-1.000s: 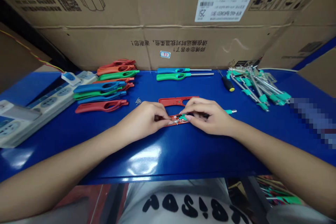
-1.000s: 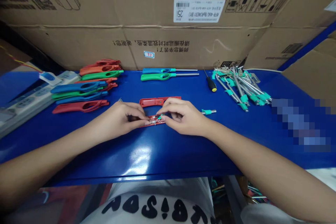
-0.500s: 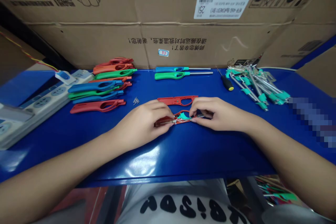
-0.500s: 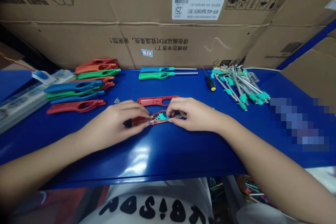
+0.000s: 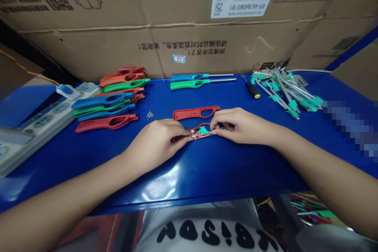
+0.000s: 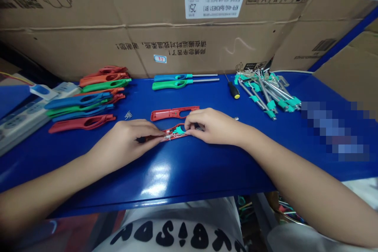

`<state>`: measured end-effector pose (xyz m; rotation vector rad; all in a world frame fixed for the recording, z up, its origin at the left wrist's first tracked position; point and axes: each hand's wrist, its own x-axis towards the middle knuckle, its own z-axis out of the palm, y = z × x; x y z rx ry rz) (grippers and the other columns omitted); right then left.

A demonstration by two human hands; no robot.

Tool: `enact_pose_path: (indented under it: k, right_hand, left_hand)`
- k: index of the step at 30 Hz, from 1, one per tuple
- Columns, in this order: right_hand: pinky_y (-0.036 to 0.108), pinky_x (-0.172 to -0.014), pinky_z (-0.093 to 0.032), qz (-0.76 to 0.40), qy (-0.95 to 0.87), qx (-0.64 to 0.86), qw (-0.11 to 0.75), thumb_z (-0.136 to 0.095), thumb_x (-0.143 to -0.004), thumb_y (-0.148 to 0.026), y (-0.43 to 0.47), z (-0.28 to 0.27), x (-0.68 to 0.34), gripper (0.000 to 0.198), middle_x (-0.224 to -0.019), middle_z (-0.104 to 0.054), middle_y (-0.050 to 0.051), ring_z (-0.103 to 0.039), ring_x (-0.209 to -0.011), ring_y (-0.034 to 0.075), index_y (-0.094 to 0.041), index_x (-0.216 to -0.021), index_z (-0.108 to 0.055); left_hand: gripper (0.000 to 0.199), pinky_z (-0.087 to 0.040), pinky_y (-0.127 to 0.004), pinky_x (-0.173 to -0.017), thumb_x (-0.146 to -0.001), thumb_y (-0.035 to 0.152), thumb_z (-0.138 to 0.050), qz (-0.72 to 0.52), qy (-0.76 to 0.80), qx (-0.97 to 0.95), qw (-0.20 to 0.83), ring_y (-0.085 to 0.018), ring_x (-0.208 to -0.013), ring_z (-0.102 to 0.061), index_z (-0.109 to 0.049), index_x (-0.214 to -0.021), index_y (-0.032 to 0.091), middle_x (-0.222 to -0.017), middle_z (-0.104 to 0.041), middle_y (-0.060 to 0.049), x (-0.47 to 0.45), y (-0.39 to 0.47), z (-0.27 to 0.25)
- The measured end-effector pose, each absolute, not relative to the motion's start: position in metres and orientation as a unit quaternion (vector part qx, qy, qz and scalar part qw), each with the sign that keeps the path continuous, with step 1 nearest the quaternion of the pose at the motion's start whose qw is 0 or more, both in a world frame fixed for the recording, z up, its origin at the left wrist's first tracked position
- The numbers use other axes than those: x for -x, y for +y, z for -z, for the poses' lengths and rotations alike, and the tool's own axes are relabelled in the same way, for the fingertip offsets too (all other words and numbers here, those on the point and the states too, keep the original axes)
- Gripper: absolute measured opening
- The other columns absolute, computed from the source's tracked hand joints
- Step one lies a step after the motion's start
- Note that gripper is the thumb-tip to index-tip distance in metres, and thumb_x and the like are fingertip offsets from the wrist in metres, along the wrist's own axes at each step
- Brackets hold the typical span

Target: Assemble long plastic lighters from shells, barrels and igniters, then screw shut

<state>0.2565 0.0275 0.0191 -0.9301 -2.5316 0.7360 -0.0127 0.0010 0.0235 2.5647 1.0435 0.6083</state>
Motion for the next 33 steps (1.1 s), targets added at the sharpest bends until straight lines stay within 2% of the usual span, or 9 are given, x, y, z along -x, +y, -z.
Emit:
enact_pose_path:
  k: [5, 9, 13, 20, 23, 28, 33]
  right_hand:
    - [0.024, -0.063, -0.04, -0.266, -0.889, 0.331, 0.172, -0.063, -0.091, -0.019, 0.028, -0.015, -0.256, 0.006, -0.091, -0.07, 0.002, -0.056, -0.069, 0.011, -0.018, -0.094, -0.068]
    - [0.024, -0.063, -0.039, -0.266, -0.889, 0.33, 0.174, -0.063, -0.09, -0.019, 0.028, -0.014, -0.255, 0.006, -0.09, -0.07, 0.002, -0.056, -0.068, 0.011, -0.018, -0.093, -0.068]
    - [0.023, -0.062, -0.039, -0.261, -0.891, 0.33, 0.173, -0.063, -0.09, -0.019, 0.028, -0.013, -0.255, 0.005, -0.089, -0.069, 0.002, -0.056, -0.069, 0.011, -0.018, -0.092, -0.067]
    - [0.026, -0.066, -0.041, -0.222, -0.908, 0.314, 0.167, -0.06, -0.092, -0.018, 0.026, -0.013, -0.256, 0.005, -0.094, -0.067, 0.003, -0.058, -0.077, 0.014, -0.019, -0.093, -0.065]
    - [0.027, -0.068, -0.042, -0.213, -0.912, 0.309, 0.165, -0.059, -0.094, -0.021, 0.026, -0.013, -0.256, 0.005, -0.096, -0.067, 0.004, -0.059, -0.079, 0.015, -0.02, -0.093, -0.064]
    - [0.027, -0.069, -0.042, -0.203, -0.916, 0.307, 0.159, -0.058, -0.095, -0.021, 0.025, -0.012, -0.255, 0.005, -0.096, -0.067, 0.004, -0.059, -0.08, 0.015, -0.019, -0.094, -0.063]
    - [0.028, -0.073, -0.045, -0.233, -0.907, 0.31, 0.165, -0.056, -0.096, -0.019, 0.026, -0.017, -0.257, 0.01, -0.098, -0.067, 0.005, -0.061, -0.084, 0.016, -0.019, -0.095, -0.066]
  left_hand:
    - [0.009, -0.054, -0.027, -0.069, -0.089, 0.019, -0.072, -0.213, 0.381, -0.876, 0.204, -0.017, -0.077, -0.072, -0.081, -0.093, 0.019, -0.087, -0.077, -0.004, 0.012, 0.004, -0.024]
    - [0.004, -0.053, -0.027, -0.071, -0.085, 0.023, -0.078, -0.22, 0.386, -0.866, 0.23, -0.016, -0.077, -0.071, -0.081, -0.087, 0.021, -0.085, -0.077, -0.002, 0.013, 0.009, -0.022]
    - [0.007, -0.052, -0.025, -0.066, -0.087, 0.024, -0.077, -0.212, 0.392, -0.859, 0.251, -0.014, -0.073, -0.07, -0.082, -0.09, 0.022, -0.085, -0.077, -0.001, 0.014, 0.01, -0.021]
    - [0.013, -0.052, -0.025, -0.063, -0.092, 0.022, -0.069, -0.191, 0.381, -0.887, 0.181, -0.015, -0.073, -0.07, -0.081, -0.098, 0.02, -0.089, -0.075, -0.003, 0.014, -0.001, -0.027]
    - [0.016, -0.056, -0.03, -0.071, -0.094, 0.025, -0.066, -0.188, 0.377, -0.898, 0.126, -0.019, -0.082, -0.07, -0.078, -0.103, 0.02, -0.095, -0.075, -0.004, 0.013, -0.004, -0.029]
    - [0.027, -0.054, -0.043, -0.098, -0.098, 0.029, -0.06, -0.16, 0.288, -0.941, 0.078, -0.027, -0.112, -0.063, -0.071, -0.121, 0.02, -0.121, -0.07, -0.01, 0.008, -0.006, -0.026]
    - [0.03, -0.055, -0.044, -0.1, -0.101, 0.025, -0.054, -0.159, 0.284, -0.942, 0.088, -0.026, -0.116, -0.063, -0.067, -0.128, 0.019, -0.126, -0.067, -0.011, 0.007, -0.004, -0.016]
